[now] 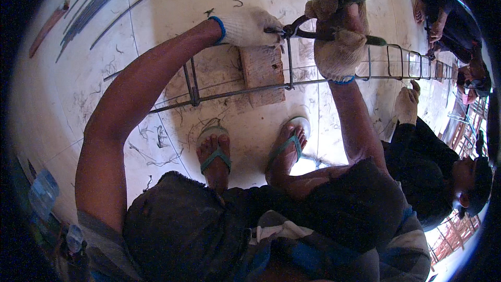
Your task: The person assembles a metal frame by bending and tying metal rods together using pliers and wire. They repeatedly position the rods, twist wire to secure joints, and adjust the frame on the floor.
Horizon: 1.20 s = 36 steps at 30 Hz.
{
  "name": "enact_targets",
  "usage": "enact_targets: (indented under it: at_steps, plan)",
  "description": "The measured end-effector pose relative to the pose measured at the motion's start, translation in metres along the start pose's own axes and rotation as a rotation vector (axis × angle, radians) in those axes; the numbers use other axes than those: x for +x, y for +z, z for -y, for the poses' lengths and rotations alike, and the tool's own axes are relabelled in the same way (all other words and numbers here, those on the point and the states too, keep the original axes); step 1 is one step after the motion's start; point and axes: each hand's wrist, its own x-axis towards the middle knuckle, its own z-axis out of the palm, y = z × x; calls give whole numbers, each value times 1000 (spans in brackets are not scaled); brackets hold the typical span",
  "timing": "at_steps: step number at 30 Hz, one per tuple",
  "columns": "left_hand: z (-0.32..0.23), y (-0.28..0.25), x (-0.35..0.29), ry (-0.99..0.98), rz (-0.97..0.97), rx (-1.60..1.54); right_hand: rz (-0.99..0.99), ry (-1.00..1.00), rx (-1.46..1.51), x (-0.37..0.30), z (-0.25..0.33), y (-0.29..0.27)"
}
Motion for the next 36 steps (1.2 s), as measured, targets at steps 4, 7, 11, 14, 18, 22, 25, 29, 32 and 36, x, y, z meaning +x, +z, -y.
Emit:
enact_targets:
  at_steps: [4, 7, 11, 14, 18, 22, 25, 29, 32, 36]
  plan:
    - [3, 6, 2, 31, -41, -11, -150, 108, 37, 15, 0, -9]
    - [1, 5, 2, 20, -56, 20, -236, 138, 106, 38, -12, -11]
    - [2, -12, -8, 92, -24, -233, -405, 303, 40, 64, -21, -2]
    - [2, -10, -10, 106, -325, -644, -354, 383, -191, 78, -35, 1]
    - [-51, -21, 16, 32, -524, 175, -311, 347, -753, 85, -13, 21]
    - [-12, -1, 55, 34, -502, 726, -46, 578, -1104, 100, 23, 57]
    - [-13, -14, 58, 183, -547, 825, 35, 507, -1231, 105, 25, 43]
    - [-1, -28, 75, 200, -276, -870, 239, 523, -475, 128, -17, -51]
    - [1, -41, 70, 311, -143, -943, 300, 671, 51, 137, -18, -53]
    - [-10, -64, 63, 337, -31, -557, 504, 794, 593, 157, -40, -56]
